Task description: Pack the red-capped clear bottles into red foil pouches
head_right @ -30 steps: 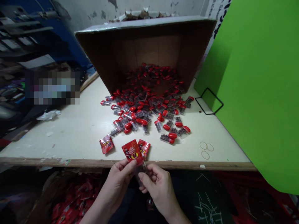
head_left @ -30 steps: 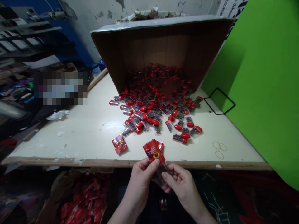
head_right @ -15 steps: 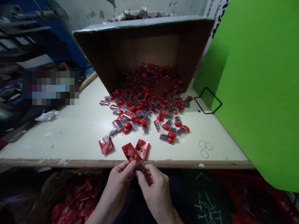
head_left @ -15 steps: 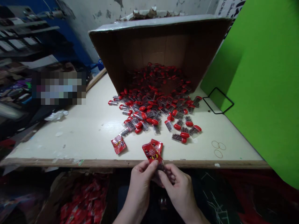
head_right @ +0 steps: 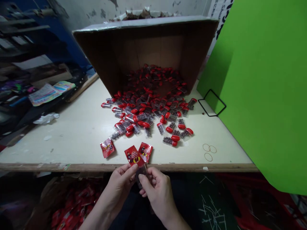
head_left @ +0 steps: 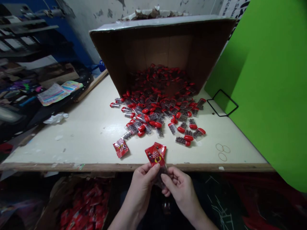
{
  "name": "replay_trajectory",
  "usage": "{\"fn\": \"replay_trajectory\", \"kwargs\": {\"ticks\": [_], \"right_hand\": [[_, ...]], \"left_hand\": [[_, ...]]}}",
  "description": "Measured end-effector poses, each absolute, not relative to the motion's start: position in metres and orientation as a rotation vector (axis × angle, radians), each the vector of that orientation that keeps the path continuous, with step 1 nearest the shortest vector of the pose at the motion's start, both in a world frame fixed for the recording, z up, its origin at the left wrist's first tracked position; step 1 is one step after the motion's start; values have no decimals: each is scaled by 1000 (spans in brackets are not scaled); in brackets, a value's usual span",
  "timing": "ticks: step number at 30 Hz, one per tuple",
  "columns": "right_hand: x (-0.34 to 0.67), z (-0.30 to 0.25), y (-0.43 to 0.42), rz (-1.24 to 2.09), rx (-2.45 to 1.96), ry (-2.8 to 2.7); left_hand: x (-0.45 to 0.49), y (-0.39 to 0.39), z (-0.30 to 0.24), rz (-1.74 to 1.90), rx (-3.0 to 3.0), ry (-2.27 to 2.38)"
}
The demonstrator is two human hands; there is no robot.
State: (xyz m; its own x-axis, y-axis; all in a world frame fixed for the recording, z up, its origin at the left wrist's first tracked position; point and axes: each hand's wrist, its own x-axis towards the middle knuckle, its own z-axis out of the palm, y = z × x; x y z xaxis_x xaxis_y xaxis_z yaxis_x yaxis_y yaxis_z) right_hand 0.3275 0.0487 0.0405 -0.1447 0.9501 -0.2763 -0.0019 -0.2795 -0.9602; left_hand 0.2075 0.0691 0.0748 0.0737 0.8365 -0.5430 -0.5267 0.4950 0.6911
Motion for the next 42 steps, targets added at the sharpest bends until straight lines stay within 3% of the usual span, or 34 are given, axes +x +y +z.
{"fn": "replay_trajectory", "kwargs": {"ticks": [5, 12, 19, 36, 42], "right_hand": [[327, 43, 48, 1362, -1370, -1273], [325, 45, 51, 1628, -1275, -1120], [320, 40, 42, 1241, -1430, -1406], [326, 51, 48, 1852, -1114, -879], [323, 48, 48, 1586, -1302, -1117]], "left_hand": [[206, 72, 75, 1036, 383, 1052], [199, 67, 68, 987, 382, 1010], [205, 65, 63, 1083, 305, 1131], [199, 66, 73, 911, 369, 885], [207, 60, 69, 969, 358, 958]]}}
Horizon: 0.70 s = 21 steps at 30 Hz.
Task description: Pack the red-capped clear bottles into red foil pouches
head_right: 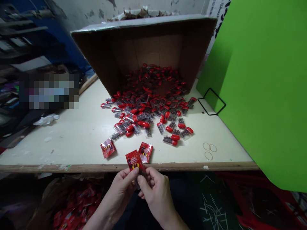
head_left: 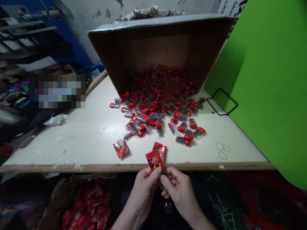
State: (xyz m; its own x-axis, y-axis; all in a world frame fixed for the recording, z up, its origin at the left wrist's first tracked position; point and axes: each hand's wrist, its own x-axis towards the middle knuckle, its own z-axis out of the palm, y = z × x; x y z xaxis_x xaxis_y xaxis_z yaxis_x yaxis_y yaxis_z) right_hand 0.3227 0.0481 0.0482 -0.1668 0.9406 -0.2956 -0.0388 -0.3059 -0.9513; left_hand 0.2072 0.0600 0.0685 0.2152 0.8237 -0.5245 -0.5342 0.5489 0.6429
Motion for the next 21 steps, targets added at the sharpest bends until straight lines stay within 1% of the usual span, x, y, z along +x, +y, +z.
{"fn": "replay_trajectory", "kwargs": {"ticks": [8, 14, 17, 21], "right_hand": [[331, 41, 55, 1648, -1293, -1210], [353, 37, 56, 1324, -1271, -1486], [357, 36, 58, 1243, -1201, -1566], [354, 35, 61, 1184, -1241, -1559]], "left_hand": [[200, 65, 64, 1009, 302, 999], [199, 68, 73, 961, 258, 1014], [203, 64, 73, 945, 250, 992], [207, 57, 71, 948, 268, 999]]}}
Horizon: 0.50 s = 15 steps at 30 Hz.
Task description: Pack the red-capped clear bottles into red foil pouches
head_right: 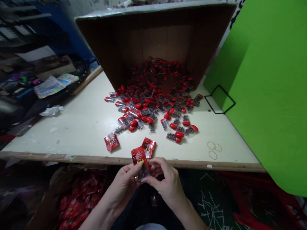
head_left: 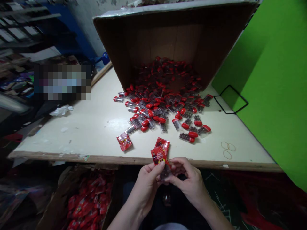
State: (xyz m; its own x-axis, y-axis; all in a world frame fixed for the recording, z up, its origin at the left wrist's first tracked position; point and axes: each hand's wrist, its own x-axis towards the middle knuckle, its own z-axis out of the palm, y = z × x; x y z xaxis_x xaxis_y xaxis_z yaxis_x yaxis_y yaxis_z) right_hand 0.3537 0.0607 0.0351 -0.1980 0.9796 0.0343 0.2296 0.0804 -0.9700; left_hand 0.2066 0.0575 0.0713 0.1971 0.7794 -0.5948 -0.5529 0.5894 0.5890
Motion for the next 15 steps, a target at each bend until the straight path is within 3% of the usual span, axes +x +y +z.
{"fn": "replay_trajectory", "kwargs": {"ticks": [15], "right_hand": [[348, 31, 67, 1179, -1342, -1523]], "left_hand": [[209, 54, 67, 996, 280, 983]]}}
